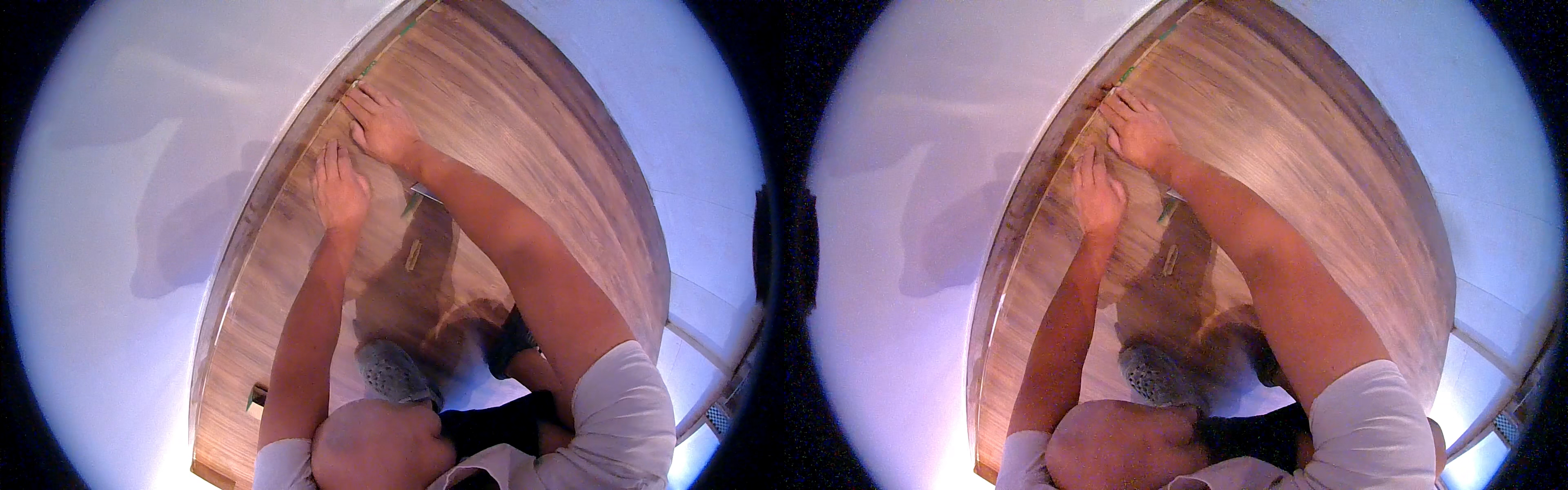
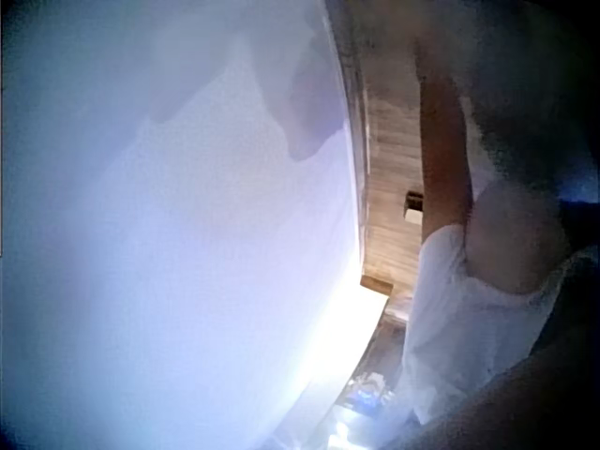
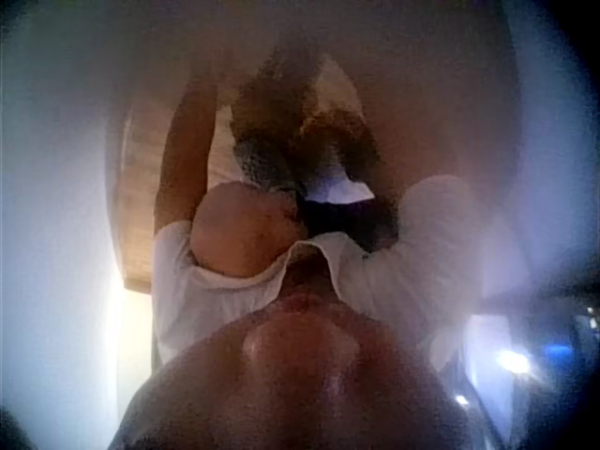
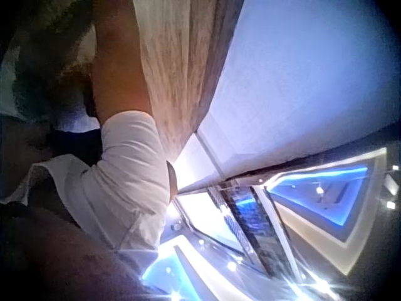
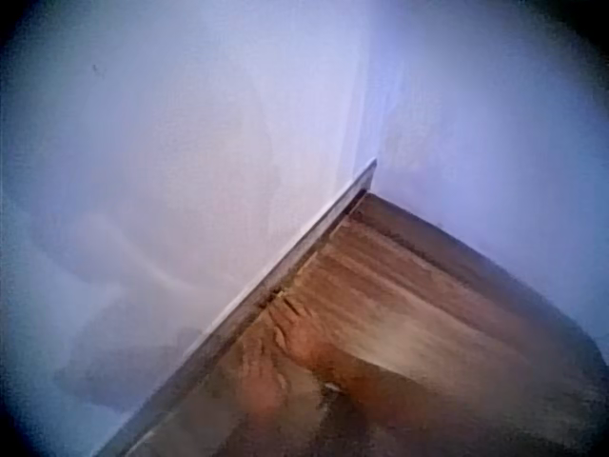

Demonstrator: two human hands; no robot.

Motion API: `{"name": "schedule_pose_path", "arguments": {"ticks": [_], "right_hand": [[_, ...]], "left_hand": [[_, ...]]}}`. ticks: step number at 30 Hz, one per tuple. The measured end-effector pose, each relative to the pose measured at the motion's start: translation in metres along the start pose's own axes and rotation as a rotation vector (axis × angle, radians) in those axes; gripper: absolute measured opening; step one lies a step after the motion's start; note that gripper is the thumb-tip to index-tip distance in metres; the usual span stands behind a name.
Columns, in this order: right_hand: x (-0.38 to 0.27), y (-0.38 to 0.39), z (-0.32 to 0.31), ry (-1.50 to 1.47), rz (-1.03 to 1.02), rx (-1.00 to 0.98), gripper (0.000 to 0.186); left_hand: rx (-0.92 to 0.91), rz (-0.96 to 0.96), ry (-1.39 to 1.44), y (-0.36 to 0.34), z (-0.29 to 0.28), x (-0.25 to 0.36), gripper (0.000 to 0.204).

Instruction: The person is installing wooden flooring planks along a wall. They use a utility knife to trim the ends of the planks and a small wooden tapping block to fit the planks tightly together. The person repeatedly measures, cuts, and taps the planks into place.

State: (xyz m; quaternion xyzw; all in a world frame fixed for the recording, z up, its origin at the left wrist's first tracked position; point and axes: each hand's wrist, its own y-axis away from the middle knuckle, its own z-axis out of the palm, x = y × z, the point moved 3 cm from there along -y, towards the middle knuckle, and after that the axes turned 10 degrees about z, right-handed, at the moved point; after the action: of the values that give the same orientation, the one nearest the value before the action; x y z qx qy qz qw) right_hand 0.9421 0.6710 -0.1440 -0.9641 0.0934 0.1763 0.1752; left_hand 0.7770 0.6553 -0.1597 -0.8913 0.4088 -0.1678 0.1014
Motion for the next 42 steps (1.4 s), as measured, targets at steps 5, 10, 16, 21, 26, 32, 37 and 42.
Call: {"name": "schedule_pose_path", "arguments": {"ticks": [5, 10, 16, 21, 26, 32, 37, 42], "right_hand": [[0.0, -0.001, 0.001, -0.056, -0.027, 0.045, 0.047], [-0.01, 0.003, -0.004, -0.006, -0.099, -0.035, 0.046], [-0.01, 0.003, -0.001, -0.05, -0.151, -0.091, 0.049], [-0.006, 0.001, 0.005, -0.096, -0.175, -0.091, 0.051], [-0.004, -0.002, 0.001, -0.083, -0.191, -0.122, 0.051], [-0.006, 0.006, -0.001, -0.162, -0.087, -0.107, 0.045], [0.006, 0.054, -0.027, -0.37, 0.226, -0.121, 0.042], [0.028, 0.143, -0.108, -0.123, 0.206, -0.24, 0.041]], "left_hand": [[0.008, 0.003, 0.083, -0.002, -0.004, -0.002, 0.054], [0.028, 0.002, 0.012, -0.002, -0.001, -0.008, 0.055], [0.032, 0.007, 0.023, -0.004, -0.002, -0.005, 0.056], [0.047, 0.015, 0.013, -0.006, -0.003, -0.002, 0.057], [-0.015, -0.028, 0.014, -0.007, -0.005, 0.002, 0.058], [0.036, 0.023, 0.057, -0.001, 0.003, -0.011, 0.056], [0.051, 0.021, 0.092, 0.001, -0.002, -0.007, 0.052], [0.027, -0.036, 0.133, 0.002, -0.004, -0.01, 0.05]]}}
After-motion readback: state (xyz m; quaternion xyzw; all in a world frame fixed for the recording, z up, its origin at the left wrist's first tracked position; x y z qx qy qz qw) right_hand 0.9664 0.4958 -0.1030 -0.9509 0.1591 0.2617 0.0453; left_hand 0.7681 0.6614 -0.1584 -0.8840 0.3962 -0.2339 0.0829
